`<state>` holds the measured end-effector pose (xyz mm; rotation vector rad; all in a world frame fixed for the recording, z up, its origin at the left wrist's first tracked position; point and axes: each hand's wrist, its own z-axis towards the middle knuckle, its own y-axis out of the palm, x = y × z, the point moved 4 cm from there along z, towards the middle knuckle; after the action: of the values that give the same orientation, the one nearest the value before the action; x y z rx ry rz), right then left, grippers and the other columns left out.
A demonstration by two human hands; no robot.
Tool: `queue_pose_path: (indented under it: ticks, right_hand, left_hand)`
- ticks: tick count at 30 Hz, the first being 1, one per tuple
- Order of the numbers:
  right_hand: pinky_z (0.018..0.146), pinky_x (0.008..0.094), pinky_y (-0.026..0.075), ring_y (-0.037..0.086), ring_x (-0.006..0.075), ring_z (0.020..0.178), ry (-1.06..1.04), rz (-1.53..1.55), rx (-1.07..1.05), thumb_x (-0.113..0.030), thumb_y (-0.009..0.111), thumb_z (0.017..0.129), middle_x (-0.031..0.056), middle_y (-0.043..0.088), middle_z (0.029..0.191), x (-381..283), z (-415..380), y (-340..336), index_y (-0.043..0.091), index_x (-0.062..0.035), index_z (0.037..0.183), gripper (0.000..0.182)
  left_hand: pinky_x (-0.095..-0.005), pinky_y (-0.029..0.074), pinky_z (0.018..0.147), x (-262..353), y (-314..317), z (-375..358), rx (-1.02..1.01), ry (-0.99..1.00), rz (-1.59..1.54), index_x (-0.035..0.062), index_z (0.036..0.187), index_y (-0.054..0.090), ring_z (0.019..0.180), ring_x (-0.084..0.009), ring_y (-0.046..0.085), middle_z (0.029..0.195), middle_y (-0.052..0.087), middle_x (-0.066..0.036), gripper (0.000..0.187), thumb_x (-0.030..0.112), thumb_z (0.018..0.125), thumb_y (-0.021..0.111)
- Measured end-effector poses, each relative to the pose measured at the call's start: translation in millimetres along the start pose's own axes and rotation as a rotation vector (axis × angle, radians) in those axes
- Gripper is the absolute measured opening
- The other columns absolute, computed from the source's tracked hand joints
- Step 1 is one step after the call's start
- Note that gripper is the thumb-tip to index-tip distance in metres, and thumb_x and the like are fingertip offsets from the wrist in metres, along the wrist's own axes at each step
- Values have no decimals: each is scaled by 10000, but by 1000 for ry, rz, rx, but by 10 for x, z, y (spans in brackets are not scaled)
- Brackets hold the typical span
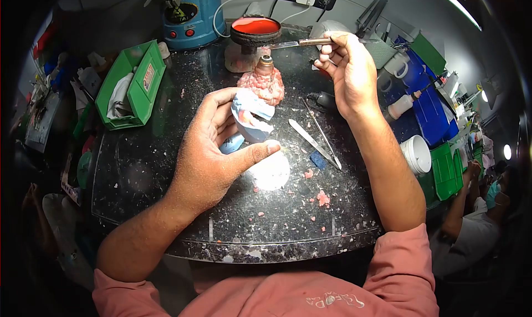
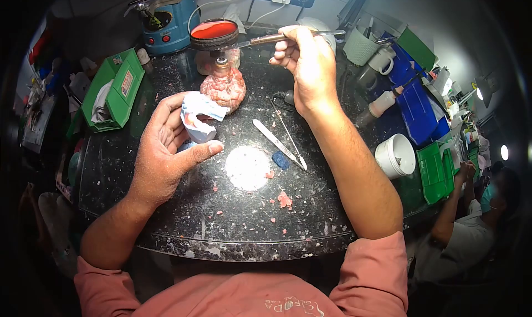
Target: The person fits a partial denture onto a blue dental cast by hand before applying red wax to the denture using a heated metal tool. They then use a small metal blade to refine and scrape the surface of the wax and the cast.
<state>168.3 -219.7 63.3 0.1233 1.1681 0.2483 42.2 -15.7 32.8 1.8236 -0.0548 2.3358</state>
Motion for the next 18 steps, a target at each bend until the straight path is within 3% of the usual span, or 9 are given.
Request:
queue_pose_path:
  ticks: [18]
  right_hand:
    - [681,291,525,590,130,718,-34,-10,6,-202,532,937,47,596,803,-21,7,24,606,-19,940,197]
  left_hand:
    - [-317,401,1018,-6,1,6,-3,2,18,-1,1311,388,1148,-172,539,1220,569,-141,712,12,724,790]
